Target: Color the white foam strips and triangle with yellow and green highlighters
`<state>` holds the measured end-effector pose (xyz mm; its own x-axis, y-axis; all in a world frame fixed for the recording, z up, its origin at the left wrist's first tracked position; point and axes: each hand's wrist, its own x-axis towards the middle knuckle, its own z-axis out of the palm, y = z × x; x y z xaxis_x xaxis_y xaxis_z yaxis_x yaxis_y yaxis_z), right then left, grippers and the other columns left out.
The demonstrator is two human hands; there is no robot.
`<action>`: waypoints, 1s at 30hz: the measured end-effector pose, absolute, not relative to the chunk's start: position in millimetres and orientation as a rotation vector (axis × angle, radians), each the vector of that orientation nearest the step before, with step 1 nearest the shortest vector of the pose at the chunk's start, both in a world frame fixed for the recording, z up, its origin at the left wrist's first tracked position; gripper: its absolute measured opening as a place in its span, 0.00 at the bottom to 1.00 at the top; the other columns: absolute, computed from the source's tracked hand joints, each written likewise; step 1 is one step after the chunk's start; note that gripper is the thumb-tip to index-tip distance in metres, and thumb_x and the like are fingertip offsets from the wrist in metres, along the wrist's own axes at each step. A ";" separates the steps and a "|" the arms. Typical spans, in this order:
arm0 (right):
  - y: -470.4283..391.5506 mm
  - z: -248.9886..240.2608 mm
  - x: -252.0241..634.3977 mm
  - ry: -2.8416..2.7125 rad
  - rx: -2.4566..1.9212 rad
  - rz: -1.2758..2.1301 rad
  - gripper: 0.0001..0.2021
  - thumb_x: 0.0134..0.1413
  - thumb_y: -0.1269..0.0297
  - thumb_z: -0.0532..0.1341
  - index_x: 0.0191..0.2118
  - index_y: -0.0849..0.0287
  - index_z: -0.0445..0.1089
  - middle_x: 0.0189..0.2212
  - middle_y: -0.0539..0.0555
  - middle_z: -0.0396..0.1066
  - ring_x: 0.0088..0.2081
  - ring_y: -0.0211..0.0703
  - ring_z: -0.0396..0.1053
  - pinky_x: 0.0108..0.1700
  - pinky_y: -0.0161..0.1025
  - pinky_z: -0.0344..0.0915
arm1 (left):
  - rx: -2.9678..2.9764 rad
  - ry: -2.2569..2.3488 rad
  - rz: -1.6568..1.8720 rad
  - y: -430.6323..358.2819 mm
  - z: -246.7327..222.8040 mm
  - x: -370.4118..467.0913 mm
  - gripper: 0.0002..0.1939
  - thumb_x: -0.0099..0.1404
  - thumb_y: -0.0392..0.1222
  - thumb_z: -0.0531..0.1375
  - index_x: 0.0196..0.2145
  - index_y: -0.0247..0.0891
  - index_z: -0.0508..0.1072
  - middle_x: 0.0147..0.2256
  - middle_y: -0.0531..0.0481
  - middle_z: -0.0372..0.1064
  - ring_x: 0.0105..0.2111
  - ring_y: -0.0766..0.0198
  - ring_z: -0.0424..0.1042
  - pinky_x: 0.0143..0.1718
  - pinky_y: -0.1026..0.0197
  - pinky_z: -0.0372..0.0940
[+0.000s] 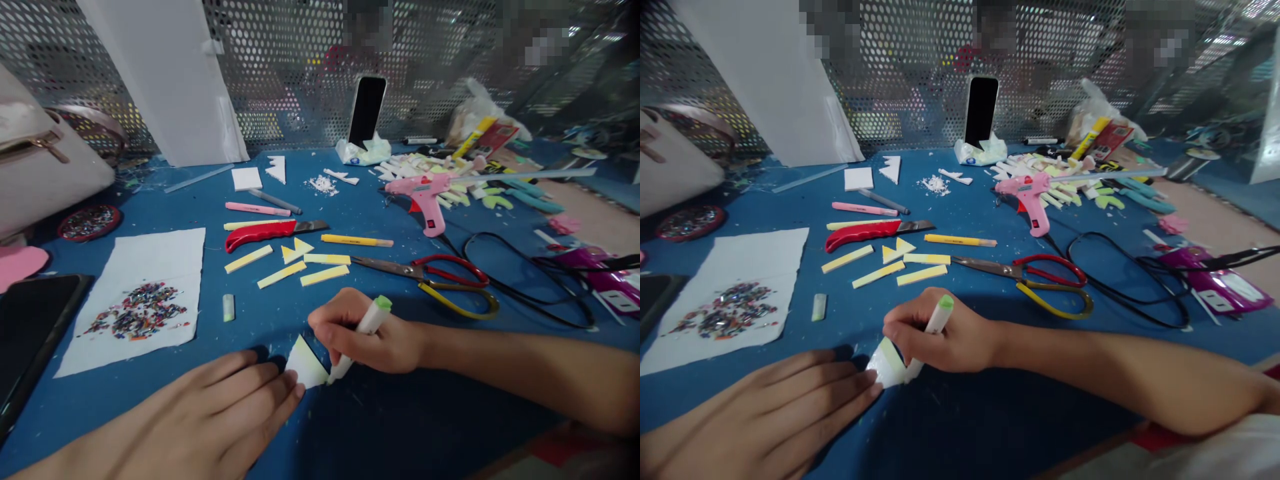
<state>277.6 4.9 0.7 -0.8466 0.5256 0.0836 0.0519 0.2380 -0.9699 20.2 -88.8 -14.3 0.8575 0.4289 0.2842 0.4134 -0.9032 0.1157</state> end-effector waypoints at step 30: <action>4.6 0.7 275.3 -2.044 -0.625 1.500 0.21 0.69 0.59 0.54 0.25 0.64 0.64 0.20 0.46 0.60 0.21 0.29 0.60 0.23 0.28 0.54 | 3.018 0.693 0.470 -87.3 -13.6 22.7 0.19 0.79 0.40 0.47 0.61 0.36 0.68 0.54 0.54 0.72 0.56 0.62 0.66 0.68 0.58 0.46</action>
